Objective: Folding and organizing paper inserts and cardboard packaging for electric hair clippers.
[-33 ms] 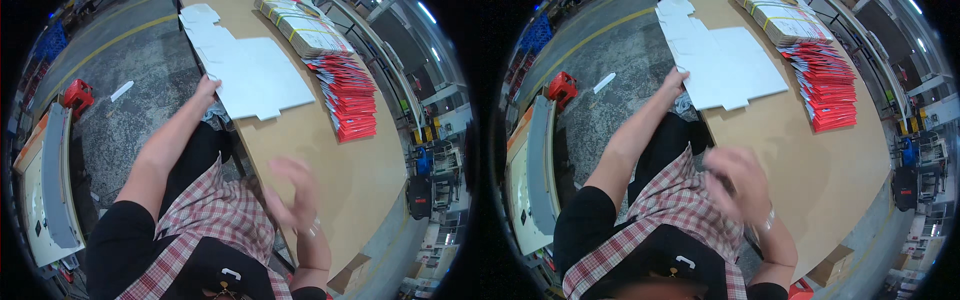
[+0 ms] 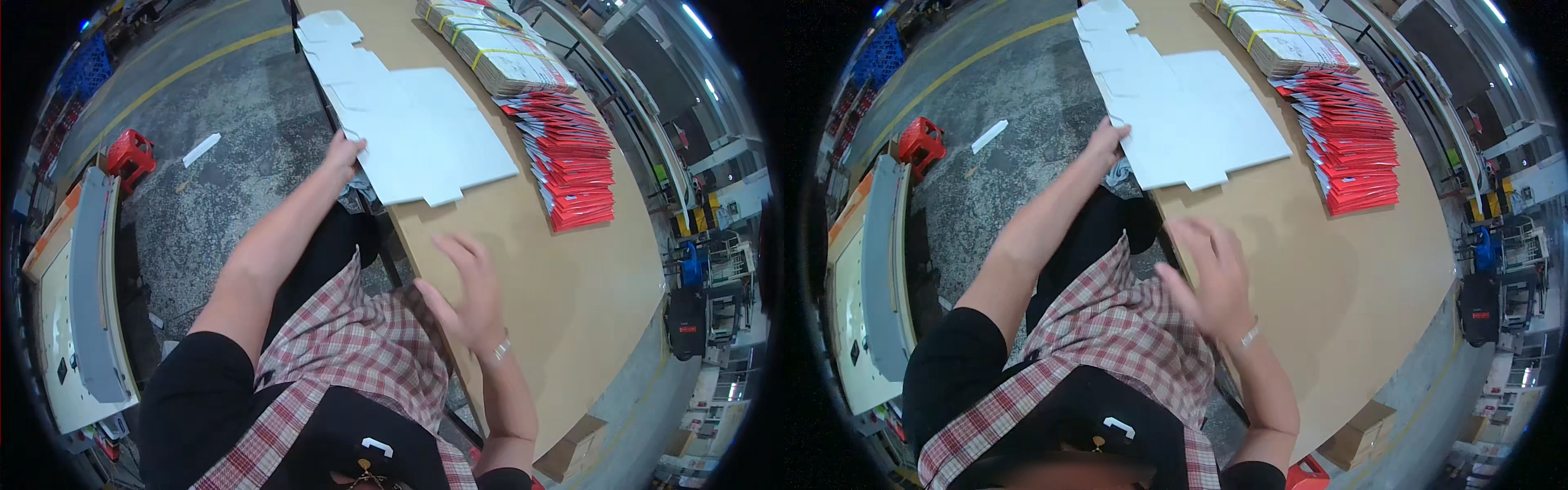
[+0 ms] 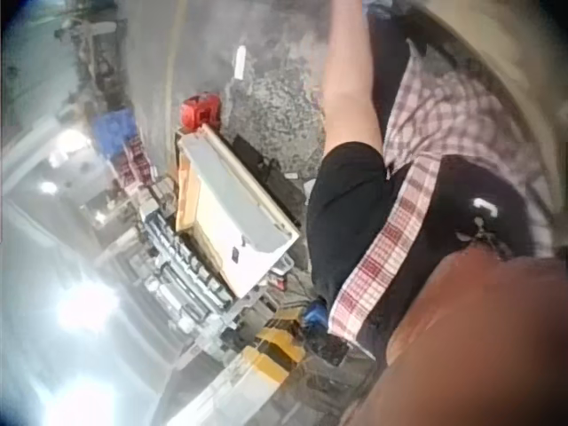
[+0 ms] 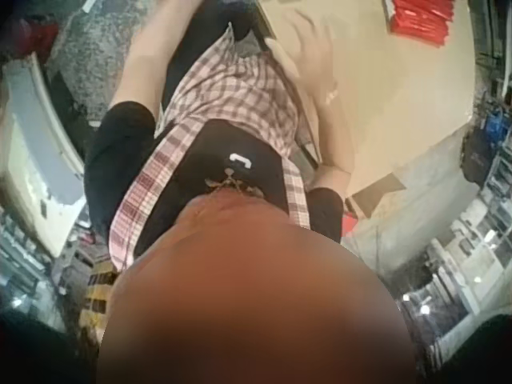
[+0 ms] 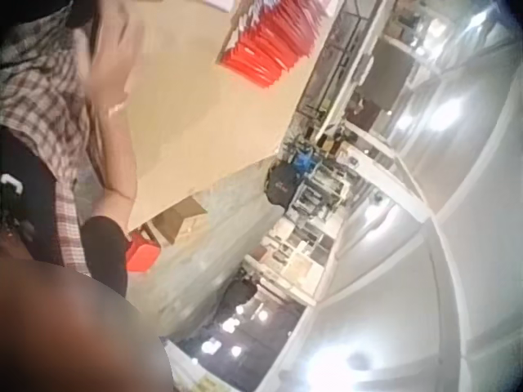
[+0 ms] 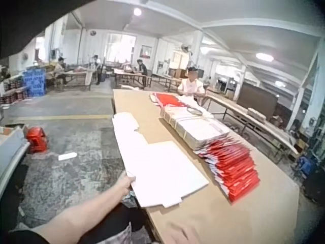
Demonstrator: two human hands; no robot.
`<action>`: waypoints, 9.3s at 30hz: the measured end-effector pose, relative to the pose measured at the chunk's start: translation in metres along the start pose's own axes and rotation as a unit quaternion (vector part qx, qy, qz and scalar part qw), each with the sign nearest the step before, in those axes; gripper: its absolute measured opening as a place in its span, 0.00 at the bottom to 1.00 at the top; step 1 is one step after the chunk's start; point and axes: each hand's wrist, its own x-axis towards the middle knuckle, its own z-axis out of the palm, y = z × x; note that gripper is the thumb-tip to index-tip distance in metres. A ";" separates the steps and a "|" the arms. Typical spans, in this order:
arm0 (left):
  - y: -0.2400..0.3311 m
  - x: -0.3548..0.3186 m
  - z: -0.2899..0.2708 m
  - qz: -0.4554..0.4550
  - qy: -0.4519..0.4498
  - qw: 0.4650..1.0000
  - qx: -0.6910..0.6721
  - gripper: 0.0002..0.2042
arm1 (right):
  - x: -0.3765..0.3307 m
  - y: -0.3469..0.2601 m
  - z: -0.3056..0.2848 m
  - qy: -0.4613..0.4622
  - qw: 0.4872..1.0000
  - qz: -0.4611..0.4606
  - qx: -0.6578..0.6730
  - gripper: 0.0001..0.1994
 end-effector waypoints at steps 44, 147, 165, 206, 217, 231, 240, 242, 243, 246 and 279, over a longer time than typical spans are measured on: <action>-0.180 -0.399 0.107 0.501 -0.646 0.363 0.446 0.21 | -0.366 -0.030 -0.035 0.201 0.853 0.338 -0.344 0.19; -0.165 -0.339 0.125 0.480 -0.642 0.325 0.501 0.26 | -0.360 -0.028 -0.017 -0.033 0.862 0.405 -0.303 0.25; -0.128 -0.324 0.137 0.356 -0.429 0.371 0.743 0.37 | -0.482 0.116 -0.171 0.412 0.699 0.579 -0.081 0.31; -0.069 -0.242 0.115 0.386 -0.506 0.484 0.601 0.41 | -0.265 0.015 0.008 -0.068 0.937 0.246 -0.240 0.33; -0.124 -0.329 0.108 0.402 -0.695 0.362 0.474 0.20 | -0.416 -0.066 -0.021 0.193 0.840 0.436 -0.257 0.26; -0.123 -0.324 0.101 0.567 -0.663 0.275 0.405 0.20 | -0.317 -0.011 -0.004 0.145 0.910 0.325 -0.214 0.17; -0.130 -0.358 0.094 0.418 -0.664 0.314 0.535 0.33 | -0.297 -0.043 -0.008 0.061 0.899 0.315 -0.297 0.14; -0.136 -0.375 0.079 0.513 -0.575 0.285 0.570 0.33 | -0.317 -0.065 0.016 0.153 0.899 0.366 -0.185 0.09; -0.142 -0.379 0.078 0.506 -0.576 0.303 0.566 0.32 | -0.323 -0.072 0.029 0.144 0.901 0.366 -0.185 0.09; -0.147 -0.406 0.074 0.489 -0.583 0.323 0.562 0.30 | -0.338 -0.078 0.066 0.334 0.485 0.674 0.446 0.13; -0.051 -0.283 0.139 0.181 -0.745 0.213 0.606 0.15 | -0.343 -0.004 -0.013 0.141 0.903 0.284 -0.289 0.26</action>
